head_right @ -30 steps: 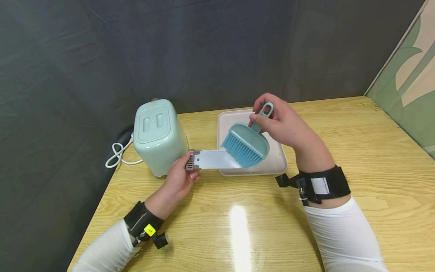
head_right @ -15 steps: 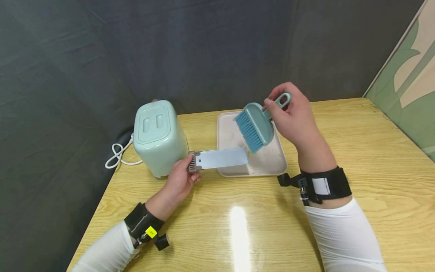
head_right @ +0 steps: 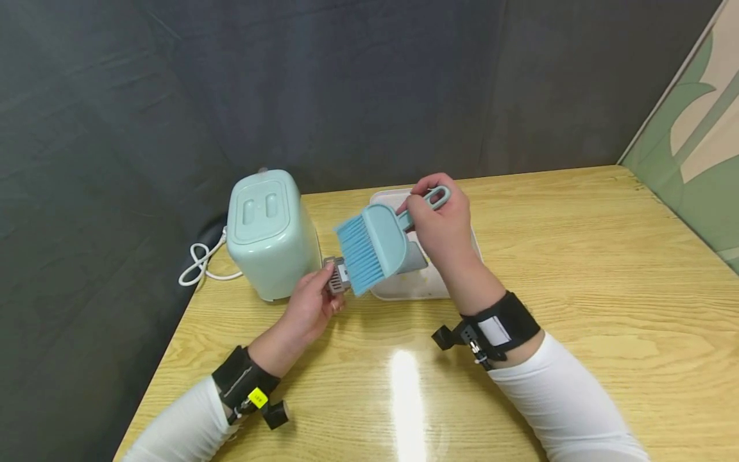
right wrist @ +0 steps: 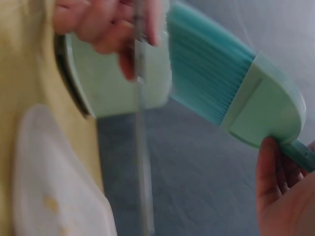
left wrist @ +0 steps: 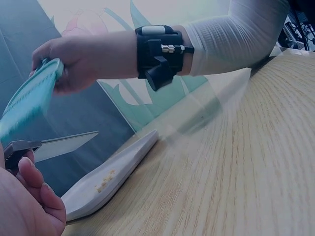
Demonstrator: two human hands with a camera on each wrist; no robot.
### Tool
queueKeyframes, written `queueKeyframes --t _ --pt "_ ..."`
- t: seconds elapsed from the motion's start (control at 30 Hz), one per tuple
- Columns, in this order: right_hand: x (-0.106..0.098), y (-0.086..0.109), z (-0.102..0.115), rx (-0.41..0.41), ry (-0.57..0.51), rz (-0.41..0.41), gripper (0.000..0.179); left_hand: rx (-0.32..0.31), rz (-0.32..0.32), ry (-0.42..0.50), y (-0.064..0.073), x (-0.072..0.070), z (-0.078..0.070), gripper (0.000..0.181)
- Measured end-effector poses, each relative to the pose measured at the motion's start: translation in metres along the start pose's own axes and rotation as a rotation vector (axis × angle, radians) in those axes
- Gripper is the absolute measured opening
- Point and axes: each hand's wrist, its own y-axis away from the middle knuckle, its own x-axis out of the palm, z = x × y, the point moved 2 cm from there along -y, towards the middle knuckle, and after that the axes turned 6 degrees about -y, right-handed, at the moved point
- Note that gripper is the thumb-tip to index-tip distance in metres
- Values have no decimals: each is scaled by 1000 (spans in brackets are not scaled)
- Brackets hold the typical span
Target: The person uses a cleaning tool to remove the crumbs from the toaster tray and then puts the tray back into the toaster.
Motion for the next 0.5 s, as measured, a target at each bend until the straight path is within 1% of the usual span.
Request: queueKeyframes --t 0.1,0.2,0.37,0.4,0.5 --pt "7 5 -7 0 45 28 8 15 0 7 1 2 0 43" --pt "8 7 -10 2 59 49 9 17 -2 11 3 3 -1 43" --pt "9 8 -9 21 73 78 10 15 -9 14 3 4 -1 43" --pt "9 9 -6 19 76 83 10 16 -9 13 3 4 -1 43" --pt "8 9 -7 -6 78 77 13 22 -11 8 3 4 -2 43"
